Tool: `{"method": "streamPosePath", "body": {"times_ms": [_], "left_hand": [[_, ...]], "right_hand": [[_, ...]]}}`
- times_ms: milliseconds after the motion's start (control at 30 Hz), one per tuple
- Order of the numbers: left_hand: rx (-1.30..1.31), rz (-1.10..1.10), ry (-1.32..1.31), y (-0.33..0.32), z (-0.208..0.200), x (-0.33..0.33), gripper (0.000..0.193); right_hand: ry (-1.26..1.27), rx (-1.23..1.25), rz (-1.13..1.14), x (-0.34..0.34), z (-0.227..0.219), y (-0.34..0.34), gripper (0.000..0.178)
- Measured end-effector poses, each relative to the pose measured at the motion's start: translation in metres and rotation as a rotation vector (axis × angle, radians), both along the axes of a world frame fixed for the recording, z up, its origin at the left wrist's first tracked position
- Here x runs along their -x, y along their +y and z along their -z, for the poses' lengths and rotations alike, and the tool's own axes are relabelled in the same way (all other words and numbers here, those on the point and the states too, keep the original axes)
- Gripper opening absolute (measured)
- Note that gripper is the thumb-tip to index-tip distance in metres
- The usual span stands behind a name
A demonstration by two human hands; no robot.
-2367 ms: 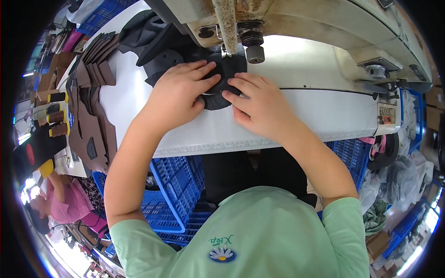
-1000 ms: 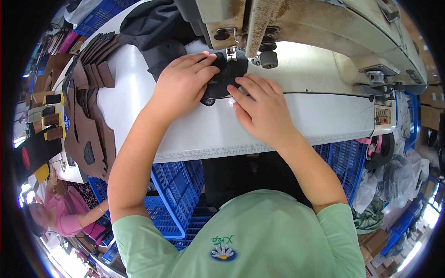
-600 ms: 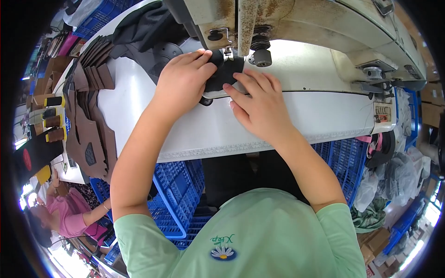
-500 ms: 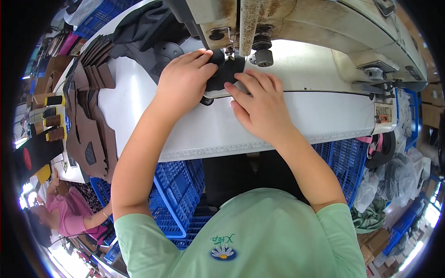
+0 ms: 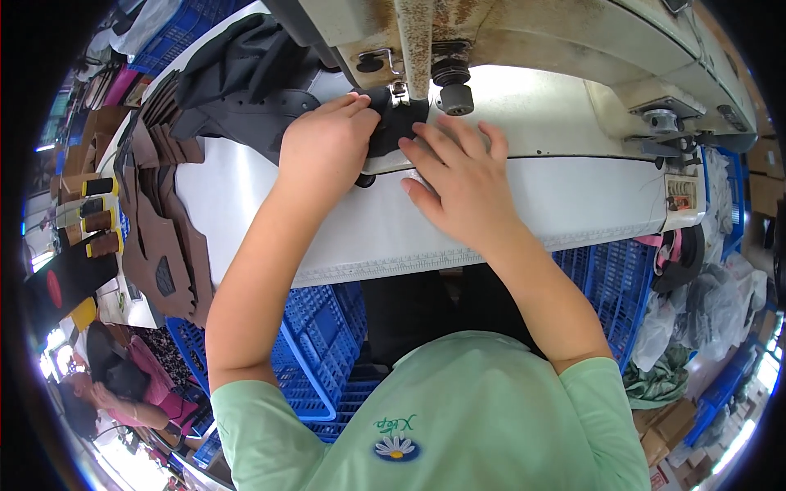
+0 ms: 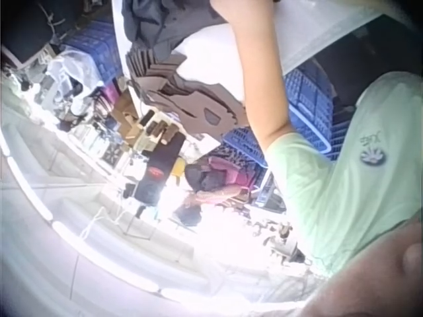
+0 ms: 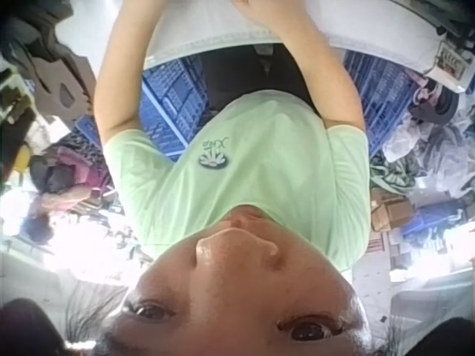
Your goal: The recorder is stitching various components of a shoe using an industrial sewing machine.
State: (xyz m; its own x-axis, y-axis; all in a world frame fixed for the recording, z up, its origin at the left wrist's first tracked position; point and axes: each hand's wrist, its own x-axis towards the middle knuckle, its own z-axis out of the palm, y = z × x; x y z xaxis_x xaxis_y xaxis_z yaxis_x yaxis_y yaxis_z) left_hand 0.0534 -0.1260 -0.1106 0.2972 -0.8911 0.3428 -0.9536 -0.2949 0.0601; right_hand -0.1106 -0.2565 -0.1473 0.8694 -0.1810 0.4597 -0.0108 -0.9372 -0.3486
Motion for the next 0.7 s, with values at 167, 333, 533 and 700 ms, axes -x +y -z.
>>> {"method": "streamPosePath", "body": {"times_ms": [167,333,533,700], "left_hand": [[-0.033,-0.021,-0.021,-0.004,-0.002,0.004,0.011],[-0.142,-0.070,-0.112,-0.017,-0.008,0.017,0.006],[-0.241,-0.142,-0.176,-0.026,-0.009,0.023,0.006],[0.030,-0.011,-0.116,-0.003,-0.013,0.039,0.016]], "right_hand": [[0.026,0.030,0.047,0.000,0.001,0.002,0.044],[0.040,0.008,0.089,0.000,0.001,0.002,0.046],[0.031,0.005,0.115,-0.004,-0.001,0.002,0.049],[-0.055,-0.069,0.057,-0.015,-0.009,0.006,0.049]]}}
